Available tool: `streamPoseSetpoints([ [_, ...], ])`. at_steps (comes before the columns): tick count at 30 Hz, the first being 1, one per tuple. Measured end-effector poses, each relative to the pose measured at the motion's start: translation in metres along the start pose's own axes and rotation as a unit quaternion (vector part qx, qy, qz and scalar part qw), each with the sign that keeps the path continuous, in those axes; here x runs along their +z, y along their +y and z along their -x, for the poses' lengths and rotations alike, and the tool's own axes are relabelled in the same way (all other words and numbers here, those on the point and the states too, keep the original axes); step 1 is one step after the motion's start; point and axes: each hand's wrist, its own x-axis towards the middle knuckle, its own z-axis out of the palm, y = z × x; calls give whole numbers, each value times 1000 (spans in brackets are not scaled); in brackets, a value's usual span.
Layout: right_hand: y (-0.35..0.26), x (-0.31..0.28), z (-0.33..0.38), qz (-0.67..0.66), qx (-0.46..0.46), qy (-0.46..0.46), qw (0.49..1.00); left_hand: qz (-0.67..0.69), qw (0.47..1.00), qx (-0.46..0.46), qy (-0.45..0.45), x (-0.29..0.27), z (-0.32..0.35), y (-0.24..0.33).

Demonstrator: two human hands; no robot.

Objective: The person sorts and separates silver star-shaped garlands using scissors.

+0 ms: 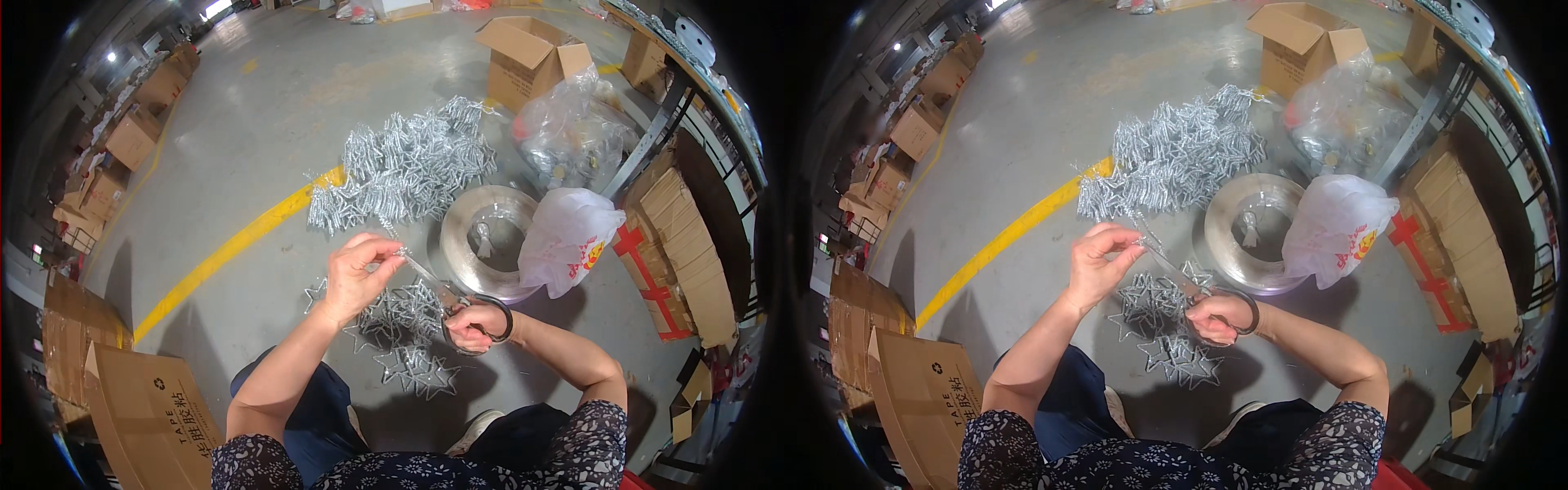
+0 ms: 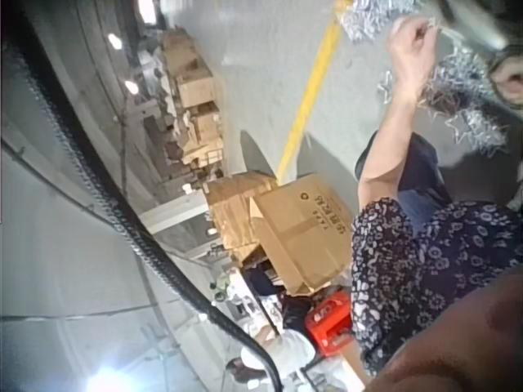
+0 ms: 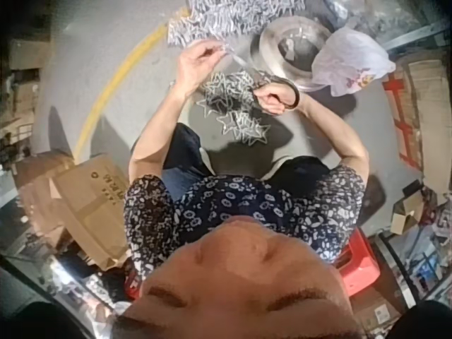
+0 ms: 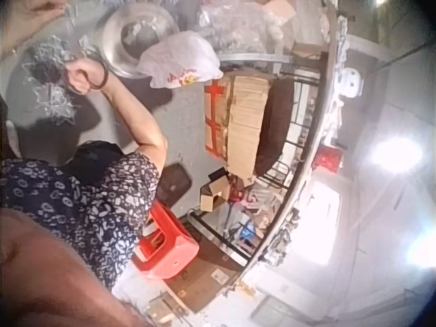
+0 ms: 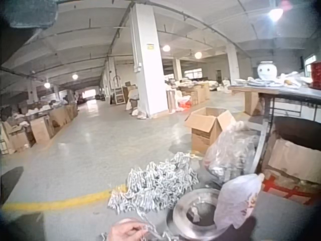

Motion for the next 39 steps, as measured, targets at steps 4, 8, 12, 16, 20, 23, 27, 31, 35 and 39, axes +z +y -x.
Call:
streamPoseSetpoints([
  [4, -3, -8, 2, -16, 26, 8, 999, -138, 986, 89, -10, -14, -12, -6],
  [8, -15, -4, 4, 107, -21, 194, 975, -1, 996, -76, -54, -16, -9, -18],
  [12, -35, -9, 1, 260, -190, 337, 885, 264, 909, -290, -143, -10, -8, -4],
  [16, -52, -3, -14, 316, -217, 296, 875, 282, 880, -320, -206, -2, -6, -1],
  [20, -53, 10, -20, 322, -194, 301, 877, 275, 863, -340, -255, -2, -7, 2],
  [23, -55, 16, -21, 324, -199, 311, 871, 282, 857, -348, -256, -2, -7, 3],
  [27, -55, 16, -22, 315, -156, 337, 874, 285, 854, -360, -244, -2, -6, 1],
  [31, -48, 8, -23, 327, -169, 331, 869, 272, 854, -371, -244, -1, -4, 3],
  [35, -49, 0, -23, 528, -236, 376, 724, 278, 853, -359, -257, 3, -2, 4],
  [39, -54, -3, -24, 591, -286, 345, 671, 282, 856, -331, -279, 9, 0, 4],
])
